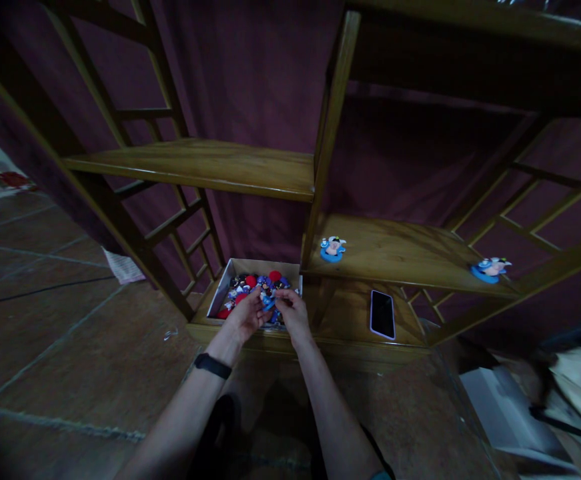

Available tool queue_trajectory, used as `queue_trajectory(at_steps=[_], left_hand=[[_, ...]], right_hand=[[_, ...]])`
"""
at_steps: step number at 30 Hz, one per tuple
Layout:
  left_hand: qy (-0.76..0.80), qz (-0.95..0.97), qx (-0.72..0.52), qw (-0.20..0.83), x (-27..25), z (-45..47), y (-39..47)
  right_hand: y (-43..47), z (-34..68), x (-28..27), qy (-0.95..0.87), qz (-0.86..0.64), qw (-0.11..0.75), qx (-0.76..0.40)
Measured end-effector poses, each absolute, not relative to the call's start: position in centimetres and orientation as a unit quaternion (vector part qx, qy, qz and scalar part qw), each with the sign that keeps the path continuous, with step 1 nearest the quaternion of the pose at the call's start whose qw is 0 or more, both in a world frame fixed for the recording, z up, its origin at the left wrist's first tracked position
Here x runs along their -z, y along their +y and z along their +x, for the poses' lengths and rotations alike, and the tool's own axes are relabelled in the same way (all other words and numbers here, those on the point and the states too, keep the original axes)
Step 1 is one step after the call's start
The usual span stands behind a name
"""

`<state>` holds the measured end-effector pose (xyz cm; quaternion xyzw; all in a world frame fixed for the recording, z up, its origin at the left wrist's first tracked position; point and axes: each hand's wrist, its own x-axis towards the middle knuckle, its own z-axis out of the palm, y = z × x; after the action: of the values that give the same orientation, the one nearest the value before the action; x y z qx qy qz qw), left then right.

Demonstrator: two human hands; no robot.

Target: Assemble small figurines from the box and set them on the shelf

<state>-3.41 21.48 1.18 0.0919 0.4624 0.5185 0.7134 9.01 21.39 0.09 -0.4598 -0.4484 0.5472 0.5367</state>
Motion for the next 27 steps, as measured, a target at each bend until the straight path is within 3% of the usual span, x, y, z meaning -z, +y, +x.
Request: queue_trajectory(at_steps=[11,27], left_hand=[[0.432,0.105,-0.514,0.734,-1.6,-3.8,21.7],[0.453,0.076,-0.549,0.698,-2.0,-3.6,21.7]], right_hand=[[21.4,8.9,-0.5,-0.468,-0.447,0.544,-0.535],[21.6,8.5,1.1,-0.558,-0.437,0.49,-0.508]])
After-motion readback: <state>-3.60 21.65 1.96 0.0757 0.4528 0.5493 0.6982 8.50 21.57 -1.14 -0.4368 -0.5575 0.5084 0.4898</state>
